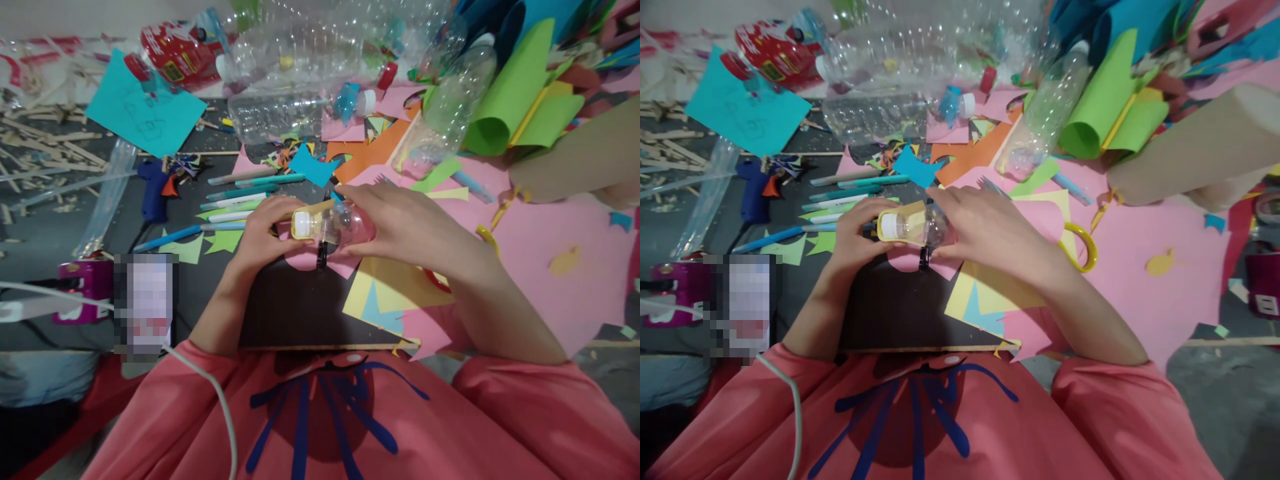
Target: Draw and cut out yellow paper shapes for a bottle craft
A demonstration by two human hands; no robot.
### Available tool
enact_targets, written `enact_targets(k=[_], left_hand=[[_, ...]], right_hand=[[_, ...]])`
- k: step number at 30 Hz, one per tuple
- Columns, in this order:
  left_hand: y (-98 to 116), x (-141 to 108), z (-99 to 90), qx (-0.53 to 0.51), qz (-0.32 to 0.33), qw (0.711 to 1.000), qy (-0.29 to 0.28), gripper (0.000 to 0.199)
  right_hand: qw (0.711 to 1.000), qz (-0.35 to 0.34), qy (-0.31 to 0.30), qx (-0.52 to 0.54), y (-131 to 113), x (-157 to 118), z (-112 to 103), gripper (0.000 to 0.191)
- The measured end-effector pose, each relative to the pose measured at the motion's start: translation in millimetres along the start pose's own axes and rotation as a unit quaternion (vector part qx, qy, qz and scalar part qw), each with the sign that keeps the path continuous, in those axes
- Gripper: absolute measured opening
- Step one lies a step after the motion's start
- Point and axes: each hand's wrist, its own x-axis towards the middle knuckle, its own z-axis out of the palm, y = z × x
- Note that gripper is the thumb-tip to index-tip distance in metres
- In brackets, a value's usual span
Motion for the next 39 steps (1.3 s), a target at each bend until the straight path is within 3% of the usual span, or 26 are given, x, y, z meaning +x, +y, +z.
enact_targets(k=[10,24,31,39], left_hand=[[1,-1,0.6,-0.002,-0.004,1.0,-0.015,0.063],[0,-1,-1.0,0.01,0.001,1.0,-0.016,0.059],[0,-2,0.4,-0.013,0.009,1.0,-0.007,0.058],[2,-1,0.4,-0.046,-0.005,0.999,-0.015,0.058]], right_hand=[[0.999,0.029,0.024,-0.028,-8,4,8,0.078],[0.997,0.039,0.029,-0.066,-12,7,9,0.055],[0.996,0.042,0.035,-0.064,-11,5,10,0.072],[0.997,0.033,0.035,-0.057,-11,6,8,0.055]])
